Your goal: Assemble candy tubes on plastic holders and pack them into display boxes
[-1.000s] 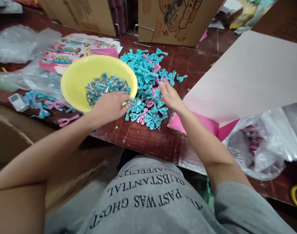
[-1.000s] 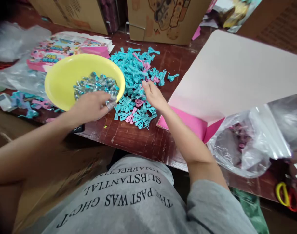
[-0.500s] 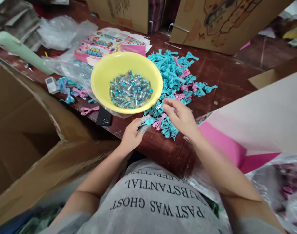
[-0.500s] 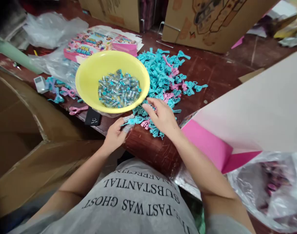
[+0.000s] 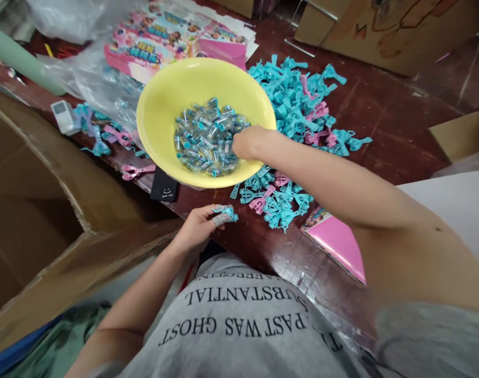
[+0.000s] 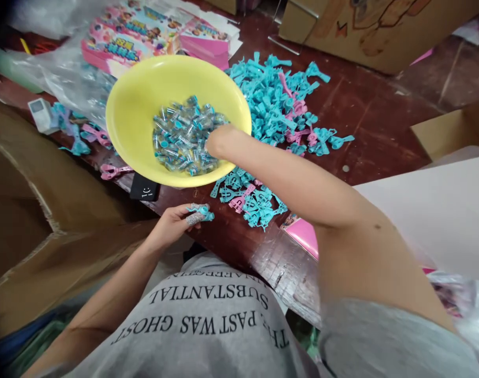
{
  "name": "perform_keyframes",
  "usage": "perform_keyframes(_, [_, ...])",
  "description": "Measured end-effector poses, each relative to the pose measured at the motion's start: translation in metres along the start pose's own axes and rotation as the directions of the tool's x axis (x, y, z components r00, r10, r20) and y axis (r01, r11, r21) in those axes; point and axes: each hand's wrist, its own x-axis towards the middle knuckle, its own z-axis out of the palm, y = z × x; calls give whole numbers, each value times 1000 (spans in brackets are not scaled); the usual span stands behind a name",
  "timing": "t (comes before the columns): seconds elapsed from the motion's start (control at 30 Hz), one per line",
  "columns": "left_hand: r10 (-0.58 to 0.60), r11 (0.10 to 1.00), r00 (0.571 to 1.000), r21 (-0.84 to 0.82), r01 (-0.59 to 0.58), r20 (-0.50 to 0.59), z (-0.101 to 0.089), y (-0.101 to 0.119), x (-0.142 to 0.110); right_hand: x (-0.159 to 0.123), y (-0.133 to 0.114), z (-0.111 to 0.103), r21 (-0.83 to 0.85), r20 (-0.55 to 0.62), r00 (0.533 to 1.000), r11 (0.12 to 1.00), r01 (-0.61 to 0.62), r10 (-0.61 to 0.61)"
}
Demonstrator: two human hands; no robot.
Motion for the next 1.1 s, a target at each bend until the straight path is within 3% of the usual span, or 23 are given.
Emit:
perform_keyframes(0.07, [-24,999,1000,-42,25,13,-5,-1,-1,-31,4,-26,-102,121,984,984,145,-133])
perform_keyframes(0.1, [-24,998,999,-64,26,25,-6,1,-1,-52,6,-38,-135,170,951,949,284,-260])
perform_keyframes(0.17, [-15,995,998,-101,20,53,-6,5,0,-96,10,-54,-39,141,879,885,464,-455])
perform_keyframes(0.27, [-1,994,991,-111,16,134,-3,15,4,-156,18,-48,260,82,837,822,506,-541])
perform_keyframes(0.37, [53,996,982,-83,-38,183,1,24,8,-187,27,-24,347,20,819,773,532,-573])
perform_keyframes(0.47, [122,992,973,-68,-110,194,4,33,11,-195,34,-14,290,-34,814,773,564,-580])
perform_keyframes(0.57, [189,982,964,-45,-184,189,2,41,12,-195,35,-19,207,-48,814,792,575,-579])
perform_keyframes(0.8, [234,969,942,25,-247,239,-10,42,8,-200,34,-19,125,20,797,793,597,-603])
perform_keyframes(0.87, [297,943,925,81,-323,237,-11,39,7,-200,32,-14,126,25,798,794,595,-602])
perform_keyframes(0.97, [463,824,866,267,-499,189,-9,31,4,-199,27,-7,100,1,837,832,545,-548])
perform_keyframes(1.1, [665,590,738,525,-613,114,-3,17,0,-195,19,2,65,69,949,951,302,-306])
